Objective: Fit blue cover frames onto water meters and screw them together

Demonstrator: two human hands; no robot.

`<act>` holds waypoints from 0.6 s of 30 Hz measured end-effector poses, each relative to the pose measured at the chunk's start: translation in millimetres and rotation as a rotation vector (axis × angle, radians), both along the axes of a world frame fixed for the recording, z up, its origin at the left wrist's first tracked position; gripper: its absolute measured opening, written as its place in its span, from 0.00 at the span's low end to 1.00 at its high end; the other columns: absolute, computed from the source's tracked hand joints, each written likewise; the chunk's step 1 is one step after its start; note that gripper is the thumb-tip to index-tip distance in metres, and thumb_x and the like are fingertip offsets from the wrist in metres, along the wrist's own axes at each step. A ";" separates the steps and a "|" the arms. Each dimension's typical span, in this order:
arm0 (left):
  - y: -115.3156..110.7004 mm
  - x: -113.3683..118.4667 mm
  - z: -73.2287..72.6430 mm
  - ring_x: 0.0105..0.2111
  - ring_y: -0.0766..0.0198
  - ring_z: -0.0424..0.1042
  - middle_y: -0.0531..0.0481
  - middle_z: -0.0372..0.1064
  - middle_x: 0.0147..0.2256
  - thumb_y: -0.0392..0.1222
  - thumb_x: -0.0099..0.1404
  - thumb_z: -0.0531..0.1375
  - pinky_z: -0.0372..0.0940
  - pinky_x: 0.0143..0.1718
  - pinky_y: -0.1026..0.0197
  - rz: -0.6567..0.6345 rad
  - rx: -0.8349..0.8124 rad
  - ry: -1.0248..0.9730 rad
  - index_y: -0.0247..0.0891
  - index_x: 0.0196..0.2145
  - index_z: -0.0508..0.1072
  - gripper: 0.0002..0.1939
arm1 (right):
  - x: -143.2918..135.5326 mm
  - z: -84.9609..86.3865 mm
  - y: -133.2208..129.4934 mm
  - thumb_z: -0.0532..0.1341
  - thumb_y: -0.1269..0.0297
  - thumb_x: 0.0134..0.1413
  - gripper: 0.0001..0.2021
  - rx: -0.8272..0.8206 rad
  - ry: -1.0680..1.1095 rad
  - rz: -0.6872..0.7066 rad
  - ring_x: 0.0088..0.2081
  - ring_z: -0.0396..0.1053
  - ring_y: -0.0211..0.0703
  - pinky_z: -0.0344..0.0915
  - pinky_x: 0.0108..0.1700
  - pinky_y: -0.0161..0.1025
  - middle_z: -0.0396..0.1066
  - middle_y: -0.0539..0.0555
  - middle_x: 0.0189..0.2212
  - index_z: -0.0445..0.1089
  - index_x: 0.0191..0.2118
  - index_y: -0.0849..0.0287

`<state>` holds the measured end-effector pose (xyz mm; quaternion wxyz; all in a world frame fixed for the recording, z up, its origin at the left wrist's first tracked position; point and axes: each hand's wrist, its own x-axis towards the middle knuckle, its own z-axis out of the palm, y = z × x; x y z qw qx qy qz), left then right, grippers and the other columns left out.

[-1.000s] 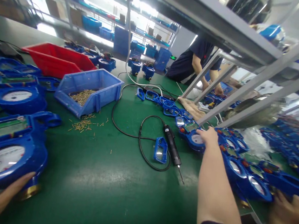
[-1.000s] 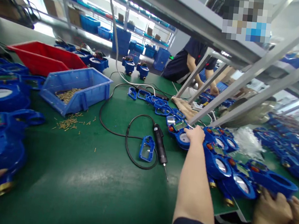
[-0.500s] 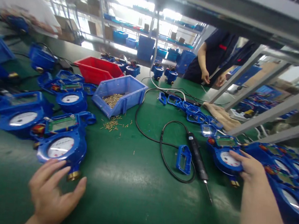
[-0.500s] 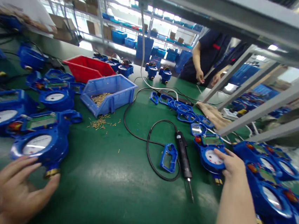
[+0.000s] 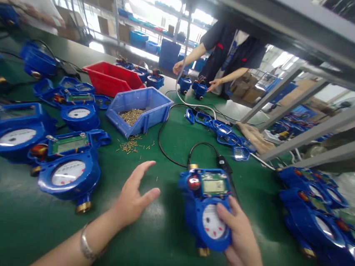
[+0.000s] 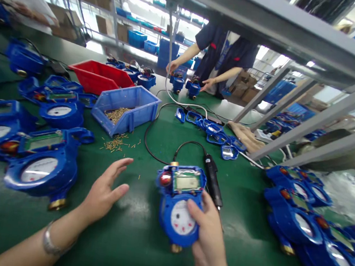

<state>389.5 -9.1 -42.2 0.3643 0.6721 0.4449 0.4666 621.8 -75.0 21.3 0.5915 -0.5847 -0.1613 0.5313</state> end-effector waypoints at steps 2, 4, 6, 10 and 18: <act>10.4 6.5 3.2 0.56 0.49 0.60 0.37 0.61 0.55 0.53 0.59 0.56 0.55 0.57 0.47 -0.121 -0.157 -0.150 0.34 0.54 0.61 0.30 | -41.1 -15.3 -0.2 0.74 0.66 0.27 0.35 0.000 0.100 0.052 0.33 0.75 0.48 0.71 0.35 0.40 0.75 0.57 0.37 0.62 0.47 0.59; 16.9 5.3 3.9 0.50 0.49 0.66 0.39 0.69 0.48 0.54 0.58 0.58 0.61 0.51 0.51 -0.185 -0.277 -0.240 0.34 0.49 0.67 0.26 | -70.7 -29.8 -0.7 0.73 0.65 0.30 0.36 0.021 0.168 0.104 0.35 0.74 0.48 0.70 0.39 0.42 0.74 0.56 0.36 0.59 0.49 0.60; 20.0 -0.9 1.9 0.41 0.51 0.71 0.42 0.73 0.41 0.54 0.57 0.58 0.65 0.43 0.54 -0.197 -0.391 -0.310 0.34 0.43 0.71 0.23 | -85.1 -38.7 -2.2 0.72 0.63 0.35 0.36 0.031 0.176 0.174 0.36 0.74 0.48 0.68 0.42 0.43 0.73 0.56 0.38 0.56 0.51 0.59; 21.0 -10.9 -4.5 0.36 0.52 0.73 0.44 0.75 0.37 0.55 0.56 0.59 0.67 0.38 0.55 -0.201 -0.545 -0.471 0.35 0.41 0.72 0.22 | -63.9 -30.1 5.7 0.66 0.54 0.44 0.33 0.033 -0.184 0.593 0.41 0.71 0.49 0.66 0.46 0.47 0.71 0.59 0.42 0.56 0.55 0.60; 21.6 -5.0 -7.9 0.41 0.47 0.71 0.41 0.74 0.41 0.58 0.54 0.58 0.67 0.40 0.53 -0.212 -0.545 -0.479 0.35 0.42 0.74 0.26 | 57.2 6.7 165.2 0.60 0.57 0.51 0.32 -0.127 -1.395 0.361 0.51 0.66 0.50 0.64 0.49 0.44 0.60 0.66 0.55 0.52 0.59 0.63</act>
